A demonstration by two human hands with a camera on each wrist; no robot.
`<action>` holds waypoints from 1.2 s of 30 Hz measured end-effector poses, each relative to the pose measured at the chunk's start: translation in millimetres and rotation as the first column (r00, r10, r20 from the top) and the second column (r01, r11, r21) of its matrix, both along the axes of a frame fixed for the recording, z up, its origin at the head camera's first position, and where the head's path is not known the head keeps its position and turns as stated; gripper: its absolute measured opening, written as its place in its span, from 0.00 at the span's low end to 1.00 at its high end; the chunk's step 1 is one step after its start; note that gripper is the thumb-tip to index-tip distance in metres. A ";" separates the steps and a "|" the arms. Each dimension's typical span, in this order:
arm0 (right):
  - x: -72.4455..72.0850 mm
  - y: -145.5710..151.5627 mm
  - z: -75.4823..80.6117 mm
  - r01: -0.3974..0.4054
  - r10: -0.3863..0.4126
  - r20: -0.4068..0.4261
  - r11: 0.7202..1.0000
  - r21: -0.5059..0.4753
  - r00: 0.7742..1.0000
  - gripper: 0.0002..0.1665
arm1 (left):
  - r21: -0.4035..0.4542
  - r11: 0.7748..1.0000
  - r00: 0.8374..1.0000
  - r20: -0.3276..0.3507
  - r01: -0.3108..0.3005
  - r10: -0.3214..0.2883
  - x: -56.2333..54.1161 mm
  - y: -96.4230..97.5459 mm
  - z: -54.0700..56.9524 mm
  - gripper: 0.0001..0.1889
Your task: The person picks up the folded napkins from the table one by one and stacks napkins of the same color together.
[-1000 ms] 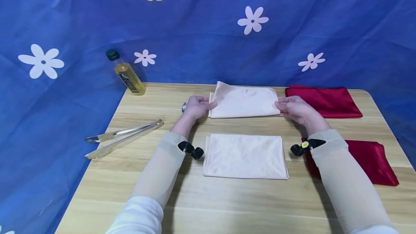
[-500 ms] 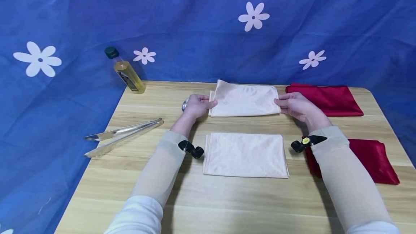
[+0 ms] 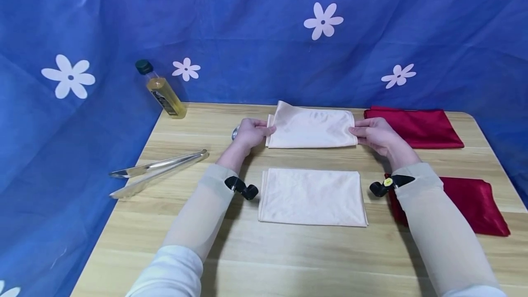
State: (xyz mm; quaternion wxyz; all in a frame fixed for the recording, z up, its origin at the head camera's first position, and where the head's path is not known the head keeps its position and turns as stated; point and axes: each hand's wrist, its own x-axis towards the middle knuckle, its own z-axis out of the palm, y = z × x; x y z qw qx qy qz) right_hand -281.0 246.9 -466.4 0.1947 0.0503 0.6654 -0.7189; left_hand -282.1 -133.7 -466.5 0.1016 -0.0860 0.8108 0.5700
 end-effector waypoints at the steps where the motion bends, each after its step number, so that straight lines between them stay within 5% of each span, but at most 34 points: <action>1: 0.2 -0.3 0.7 0.008 -0.008 -0.005 1.000 0.000 1.000 0.12 | 0.001 1.000 1.000 -0.003 -0.006 0.006 0.1 0.1 0.6 0.18; 22: 17.9 2.4 22.2 0.120 -0.120 -0.101 0.993 -0.008 0.988 0.10 | 0.204 0.977 0.996 -0.044 -0.062 0.073 1.2 3.7 24.8 0.16; 36: 38.9 10.1 36.7 0.093 -0.100 -0.090 0.993 -0.076 0.991 0.05 | 0.199 0.979 0.997 -0.066 -0.033 0.047 13.9 1.6 42.3 0.17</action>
